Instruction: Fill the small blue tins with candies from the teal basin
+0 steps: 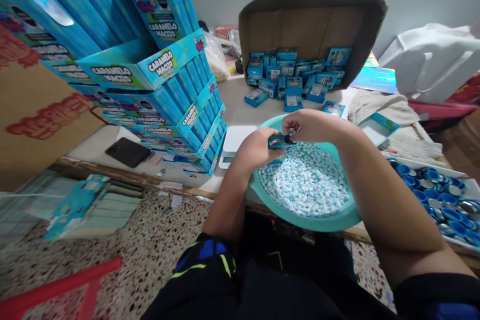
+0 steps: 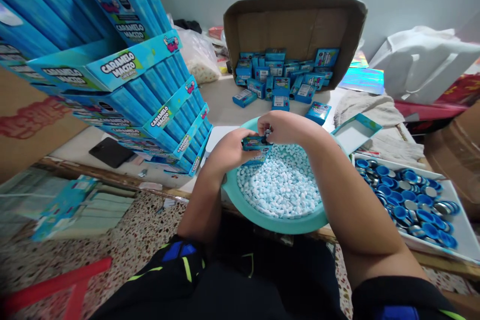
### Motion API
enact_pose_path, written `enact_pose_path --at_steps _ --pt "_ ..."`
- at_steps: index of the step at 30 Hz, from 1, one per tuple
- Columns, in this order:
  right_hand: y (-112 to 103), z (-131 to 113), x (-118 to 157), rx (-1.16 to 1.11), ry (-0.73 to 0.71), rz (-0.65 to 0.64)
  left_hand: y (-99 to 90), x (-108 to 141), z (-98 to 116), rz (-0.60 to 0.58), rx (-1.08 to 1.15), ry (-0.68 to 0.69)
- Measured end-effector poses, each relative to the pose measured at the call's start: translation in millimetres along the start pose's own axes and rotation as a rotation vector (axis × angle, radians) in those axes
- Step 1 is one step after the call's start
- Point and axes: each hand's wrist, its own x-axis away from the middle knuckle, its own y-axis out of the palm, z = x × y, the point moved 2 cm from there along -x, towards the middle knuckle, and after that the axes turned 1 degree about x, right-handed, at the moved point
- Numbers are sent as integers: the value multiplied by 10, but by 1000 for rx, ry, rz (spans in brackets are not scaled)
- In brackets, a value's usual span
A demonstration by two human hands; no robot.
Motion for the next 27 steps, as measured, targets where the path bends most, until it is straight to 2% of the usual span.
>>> enact_pose_path --at_steps 17,27 --pt "-13 20 0 24 18 -11 5 4 -15 -1 12 7" --pt "40 7 -34 -43 -81 6 -9 1 0 -16 -9 -10"
